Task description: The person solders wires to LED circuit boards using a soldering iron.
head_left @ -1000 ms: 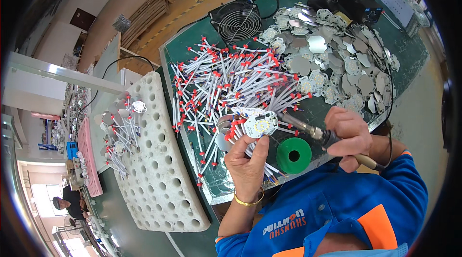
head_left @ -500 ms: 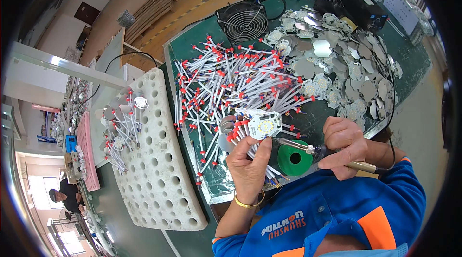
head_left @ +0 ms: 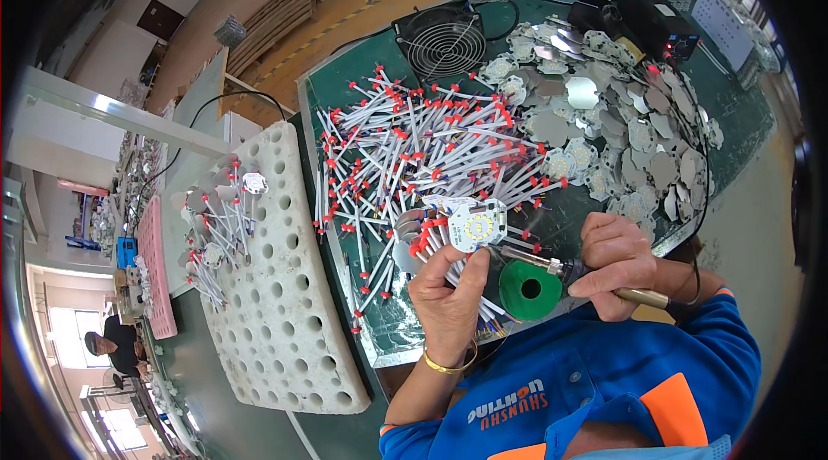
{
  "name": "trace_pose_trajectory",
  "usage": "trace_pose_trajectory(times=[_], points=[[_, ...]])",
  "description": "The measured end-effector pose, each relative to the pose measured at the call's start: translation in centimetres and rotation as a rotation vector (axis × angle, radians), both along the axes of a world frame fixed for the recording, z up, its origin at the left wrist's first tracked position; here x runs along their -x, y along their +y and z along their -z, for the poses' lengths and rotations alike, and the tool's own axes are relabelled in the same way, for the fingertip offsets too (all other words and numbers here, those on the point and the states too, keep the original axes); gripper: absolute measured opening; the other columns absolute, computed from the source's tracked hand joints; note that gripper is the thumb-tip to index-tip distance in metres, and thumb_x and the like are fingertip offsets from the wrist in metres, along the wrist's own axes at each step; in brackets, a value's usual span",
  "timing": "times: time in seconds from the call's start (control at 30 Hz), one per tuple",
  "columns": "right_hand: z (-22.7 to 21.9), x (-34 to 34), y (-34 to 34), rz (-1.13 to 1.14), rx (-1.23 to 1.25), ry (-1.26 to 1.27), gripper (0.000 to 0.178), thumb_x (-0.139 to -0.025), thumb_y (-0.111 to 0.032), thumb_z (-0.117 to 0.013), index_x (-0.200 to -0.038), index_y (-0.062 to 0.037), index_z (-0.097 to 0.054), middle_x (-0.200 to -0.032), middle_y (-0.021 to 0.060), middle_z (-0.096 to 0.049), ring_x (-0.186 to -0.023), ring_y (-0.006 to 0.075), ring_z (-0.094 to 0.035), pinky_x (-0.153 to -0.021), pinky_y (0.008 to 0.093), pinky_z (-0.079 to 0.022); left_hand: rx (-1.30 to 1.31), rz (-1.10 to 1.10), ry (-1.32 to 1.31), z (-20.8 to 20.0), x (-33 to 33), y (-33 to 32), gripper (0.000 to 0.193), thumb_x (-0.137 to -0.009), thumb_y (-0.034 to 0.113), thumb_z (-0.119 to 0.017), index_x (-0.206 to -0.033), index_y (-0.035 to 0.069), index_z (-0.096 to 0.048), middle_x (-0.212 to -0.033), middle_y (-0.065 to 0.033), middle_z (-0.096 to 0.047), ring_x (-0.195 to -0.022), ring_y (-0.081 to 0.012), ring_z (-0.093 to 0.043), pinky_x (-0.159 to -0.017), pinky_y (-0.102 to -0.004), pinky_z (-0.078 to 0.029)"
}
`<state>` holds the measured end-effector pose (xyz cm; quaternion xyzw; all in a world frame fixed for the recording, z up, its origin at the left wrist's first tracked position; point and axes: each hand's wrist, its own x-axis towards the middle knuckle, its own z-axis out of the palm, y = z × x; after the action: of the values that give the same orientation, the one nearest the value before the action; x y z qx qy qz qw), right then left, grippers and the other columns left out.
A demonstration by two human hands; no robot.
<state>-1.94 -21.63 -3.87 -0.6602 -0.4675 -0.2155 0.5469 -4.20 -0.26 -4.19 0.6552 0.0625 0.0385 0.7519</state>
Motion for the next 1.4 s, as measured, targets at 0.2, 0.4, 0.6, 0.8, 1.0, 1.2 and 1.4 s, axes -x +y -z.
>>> trace_pose_trajectory(times=[0.2, 0.4, 0.6, 0.8, 1.0, 1.2, 1.4], points=[[-0.1, -0.2, -0.1, -0.070, -0.068, 0.074, 0.029, -0.057, 0.003, -0.051, -0.083, -0.0018, -0.063, -0.053, 0.0027, -0.047, -0.043, 0.0184, -0.044, -0.047, 0.0301, -0.037, 0.029, 0.018, 0.012, 0.2, -0.2, 0.1, 0.005, -0.079, 0.001, -0.065, -0.082, -0.002, -0.063, -0.079, 0.0002, -0.063, -0.069, -0.0025, -0.052, -0.062, -0.0176, -0.042], [-1.1, -1.3, -0.2, -0.046, -0.124, 0.082, 0.030, -0.062, 0.004, -0.044, -0.087, 0.0005, -0.060, -0.059, 0.0062, -0.052, -0.046, 0.0195, -0.043, -0.046, 0.0328, -0.036, 0.084, 0.058, 0.046, 0.3, -0.4, 0.3, 0.004, -0.080, 0.001, -0.064, -0.083, -0.001, -0.063, -0.081, 0.0000, -0.063, -0.072, -0.0025, -0.052, -0.064, -0.0177, -0.042], [-3.5, -2.9, 1.1, 0.289, 0.143, -0.049, 0.030, -0.061, -0.001, -0.064, -0.090, -0.0046, -0.060, -0.065, 0.0073, -0.052, -0.051, 0.0234, -0.049, -0.047, 0.0347, -0.039, 0.002, 0.101, 0.024, -0.1, -0.8, 0.0, 0.005, -0.080, 0.001, -0.064, -0.085, -0.001, -0.064, -0.079, 0.0016, -0.063, -0.069, -0.0020, -0.051, -0.062, -0.0169, -0.041], [-3.3, -5.0, 3.3, 0.234, 0.241, -0.005, 0.029, -0.064, -0.003, -0.068, -0.090, -0.0098, -0.058, -0.069, 0.0065, -0.050, -0.061, 0.0261, -0.053, -0.051, 0.0352, -0.042, -0.498, 0.183, -0.034, -1.6, -1.2, 0.3, 0.010, -0.079, 0.005, -0.065, -0.088, 0.000, -0.066, -0.072, 0.0004, -0.063, -0.063, -0.0011, -0.049, -0.057, -0.0168, -0.040], [-2.1, -4.4, 3.8, 0.221, 0.269, 0.014, 0.025, -0.067, 0.000, -0.065, -0.088, -0.0097, -0.056, -0.064, 0.0056, -0.046, -0.054, 0.0247, -0.049, -0.046, 0.0330, -0.040, -0.204, 0.118, 0.025, -0.4, -1.3, 1.0, 0.020, -0.081, 0.009, -0.066, -0.099, 0.001, -0.065, -0.076, -0.0021, -0.065, -0.065, -0.0029, -0.052, -0.060, -0.0172, -0.041], [-1.0, -3.4, 4.5, 0.287, 0.142, 0.116, 0.029, -0.064, 0.004, -0.068, -0.086, -0.0085, -0.054, -0.064, 0.0049, -0.048, -0.052, 0.0218, -0.047, -0.045, 0.0309, -0.037, 0.232, 0.178, 0.208, -0.7, -1.3, 0.9, 0.026, -0.083, 0.007, -0.064, -0.107, -0.001, -0.061, -0.083, -0.0082, -0.066, -0.070, -0.0091, -0.057, -0.065, -0.0207, -0.047], [0.1, -2.6, 5.2, 0.275, -0.017, 0.168, 0.026, -0.066, 0.007, -0.068, -0.082, -0.0066, -0.052, -0.068, 0.0050, -0.055, -0.053, 0.0203, -0.047, -0.045, 0.0310, -0.037, 0.350, 0.152, 0.204, -0.1, -0.9, 0.7, 0.022, -0.083, 0.006, -0.063, -0.103, -0.001, -0.062, -0.081, -0.0080, -0.065, -0.070, -0.0092, -0.057, -0.067, -0.0208, -0.046]])
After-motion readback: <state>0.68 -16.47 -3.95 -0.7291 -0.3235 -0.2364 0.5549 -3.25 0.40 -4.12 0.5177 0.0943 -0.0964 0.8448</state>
